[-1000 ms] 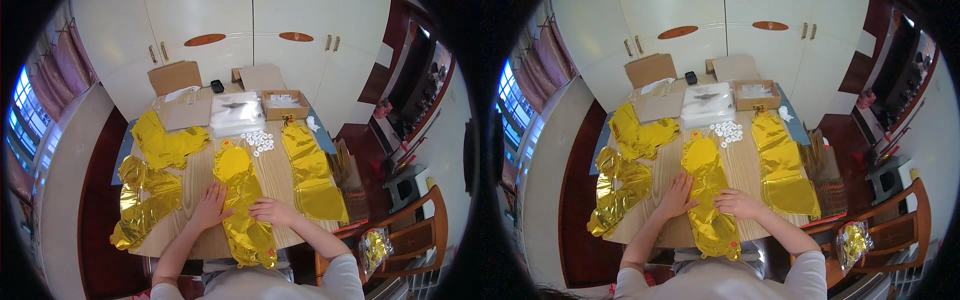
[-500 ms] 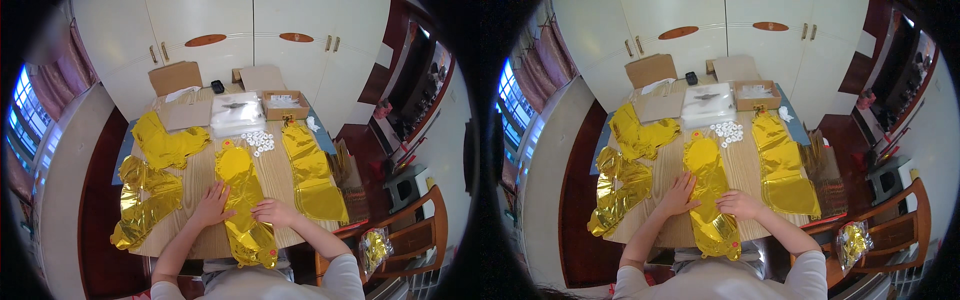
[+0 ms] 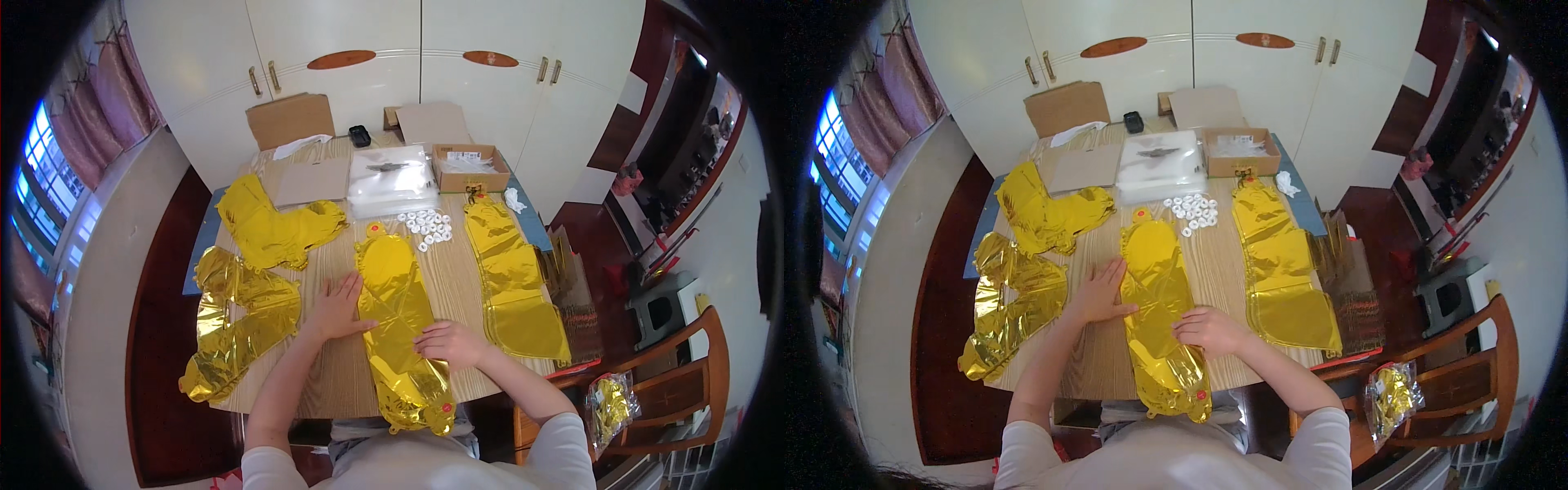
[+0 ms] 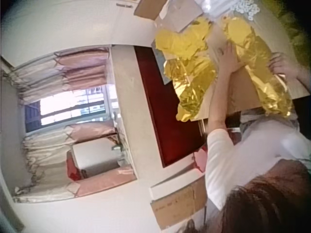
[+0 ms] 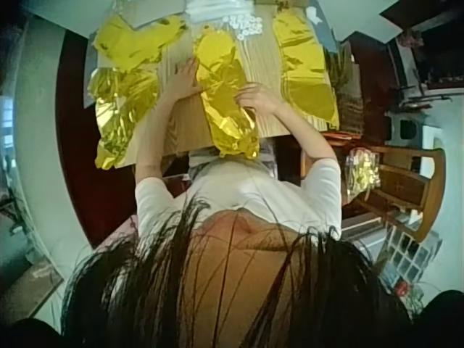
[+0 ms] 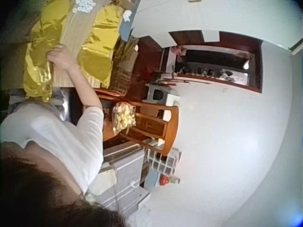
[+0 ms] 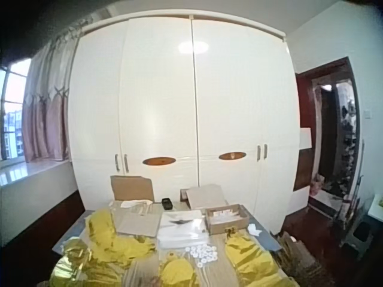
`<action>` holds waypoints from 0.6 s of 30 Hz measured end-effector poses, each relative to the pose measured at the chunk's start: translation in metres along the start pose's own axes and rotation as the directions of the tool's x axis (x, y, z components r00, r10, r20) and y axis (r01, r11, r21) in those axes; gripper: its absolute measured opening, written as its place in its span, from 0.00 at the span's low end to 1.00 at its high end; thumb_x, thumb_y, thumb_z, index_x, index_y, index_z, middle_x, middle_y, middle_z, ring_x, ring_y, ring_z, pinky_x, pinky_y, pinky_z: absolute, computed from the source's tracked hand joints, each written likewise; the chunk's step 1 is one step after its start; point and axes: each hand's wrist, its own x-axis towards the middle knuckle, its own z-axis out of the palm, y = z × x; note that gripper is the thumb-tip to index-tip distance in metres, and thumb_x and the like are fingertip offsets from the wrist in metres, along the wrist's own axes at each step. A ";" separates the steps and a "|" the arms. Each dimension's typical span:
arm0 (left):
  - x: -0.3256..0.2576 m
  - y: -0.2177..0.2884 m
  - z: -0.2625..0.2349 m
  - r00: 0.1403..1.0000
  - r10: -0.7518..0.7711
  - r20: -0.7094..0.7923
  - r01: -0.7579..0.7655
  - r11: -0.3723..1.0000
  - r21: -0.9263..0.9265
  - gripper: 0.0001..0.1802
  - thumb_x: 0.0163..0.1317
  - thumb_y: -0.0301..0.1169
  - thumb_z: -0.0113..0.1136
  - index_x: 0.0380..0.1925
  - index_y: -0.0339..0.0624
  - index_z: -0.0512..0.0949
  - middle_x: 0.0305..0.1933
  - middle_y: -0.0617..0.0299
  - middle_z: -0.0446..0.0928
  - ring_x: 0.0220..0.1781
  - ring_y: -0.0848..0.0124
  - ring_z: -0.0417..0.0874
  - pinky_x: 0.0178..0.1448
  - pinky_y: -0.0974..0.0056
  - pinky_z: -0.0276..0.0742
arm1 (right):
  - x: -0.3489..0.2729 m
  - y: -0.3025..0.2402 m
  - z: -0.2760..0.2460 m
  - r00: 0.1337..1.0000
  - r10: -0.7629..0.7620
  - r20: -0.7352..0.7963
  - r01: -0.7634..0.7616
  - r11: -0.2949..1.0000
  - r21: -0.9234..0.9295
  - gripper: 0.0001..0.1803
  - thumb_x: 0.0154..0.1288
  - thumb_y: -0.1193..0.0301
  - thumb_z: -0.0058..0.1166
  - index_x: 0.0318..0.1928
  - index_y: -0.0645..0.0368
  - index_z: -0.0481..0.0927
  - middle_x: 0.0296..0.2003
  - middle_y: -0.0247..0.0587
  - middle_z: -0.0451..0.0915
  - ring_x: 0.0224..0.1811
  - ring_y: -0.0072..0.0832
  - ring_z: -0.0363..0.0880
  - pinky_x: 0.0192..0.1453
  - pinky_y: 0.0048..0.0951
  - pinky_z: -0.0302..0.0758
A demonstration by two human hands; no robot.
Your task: Folding and packaging gold foil balloons into plastic bags and cardboard boxes.
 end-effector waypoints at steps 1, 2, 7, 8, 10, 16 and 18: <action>0.002 -0.002 -0.002 1.000 0.007 0.011 -0.007 1.000 0.013 0.64 0.52 0.70 0.54 0.72 0.32 0.43 0.78 0.47 0.42 0.80 0.59 0.42 0.77 0.41 0.36 | -0.001 0.000 0.000 1.000 0.002 0.018 -0.002 1.000 0.007 0.18 0.44 0.70 0.59 0.41 0.56 0.80 0.46 0.35 0.83 0.55 0.29 0.79 0.64 0.36 0.70; 0.004 -0.003 -0.005 1.000 0.013 0.022 -0.014 1.000 0.026 0.66 0.49 0.72 0.54 0.72 0.32 0.43 0.78 0.48 0.42 0.80 0.60 0.41 0.77 0.40 0.36 | -0.003 0.000 -0.001 0.999 0.003 0.036 -0.003 1.000 0.015 0.20 0.44 0.68 0.60 0.42 0.57 0.80 0.47 0.36 0.83 0.56 0.30 0.79 0.64 0.37 0.70; 0.003 -0.006 -0.006 0.998 0.027 0.062 -0.031 0.998 0.053 0.71 0.42 0.74 0.57 0.72 0.32 0.42 0.78 0.48 0.40 0.80 0.60 0.38 0.77 0.38 0.35 | 0.004 -0.020 -0.032 0.977 0.072 0.201 -0.093 0.991 0.098 0.33 0.50 0.51 0.63 0.53 0.57 0.76 0.55 0.41 0.78 0.61 0.38 0.75 0.69 0.45 0.63; 0.003 -0.006 -0.007 0.997 0.031 0.069 -0.035 0.998 0.054 0.71 0.42 0.74 0.58 0.72 0.32 0.41 0.78 0.47 0.39 0.80 0.59 0.38 0.77 0.39 0.35 | 0.004 -0.022 -0.034 0.968 0.087 0.237 -0.123 0.982 0.140 0.35 0.51 0.48 0.63 0.55 0.57 0.75 0.57 0.42 0.77 0.62 0.40 0.73 0.71 0.47 0.61; 0.004 -0.004 -0.010 0.996 0.042 0.078 -0.046 0.998 0.051 0.72 0.42 0.74 0.58 0.72 0.31 0.41 0.78 0.46 0.39 0.80 0.58 0.38 0.77 0.39 0.35 | 0.007 -0.026 -0.037 0.964 0.089 0.250 -0.150 0.960 0.237 0.37 0.55 0.45 0.60 0.58 0.57 0.74 0.59 0.44 0.75 0.66 0.42 0.69 0.73 0.50 0.57; 0.004 -0.007 -0.008 0.997 0.043 0.071 -0.048 0.997 0.057 0.73 0.41 0.74 0.58 0.72 0.30 0.41 0.78 0.46 0.39 0.80 0.58 0.38 0.76 0.37 0.36 | 0.040 -0.033 -0.007 0.947 0.205 0.248 -0.256 0.947 0.196 0.29 0.66 0.55 0.51 0.63 0.54 0.71 0.64 0.39 0.70 0.72 0.40 0.59 0.74 0.53 0.51; 0.005 -0.009 -0.007 0.997 0.052 0.059 -0.056 0.997 0.056 0.73 0.41 0.74 0.58 0.72 0.30 0.41 0.78 0.46 0.38 0.80 0.58 0.38 0.76 0.37 0.36 | 0.049 -0.033 0.010 0.944 0.235 0.232 -0.224 0.972 -0.072 0.27 0.67 0.58 0.49 0.64 0.53 0.70 0.65 0.38 0.69 0.72 0.38 0.60 0.74 0.52 0.50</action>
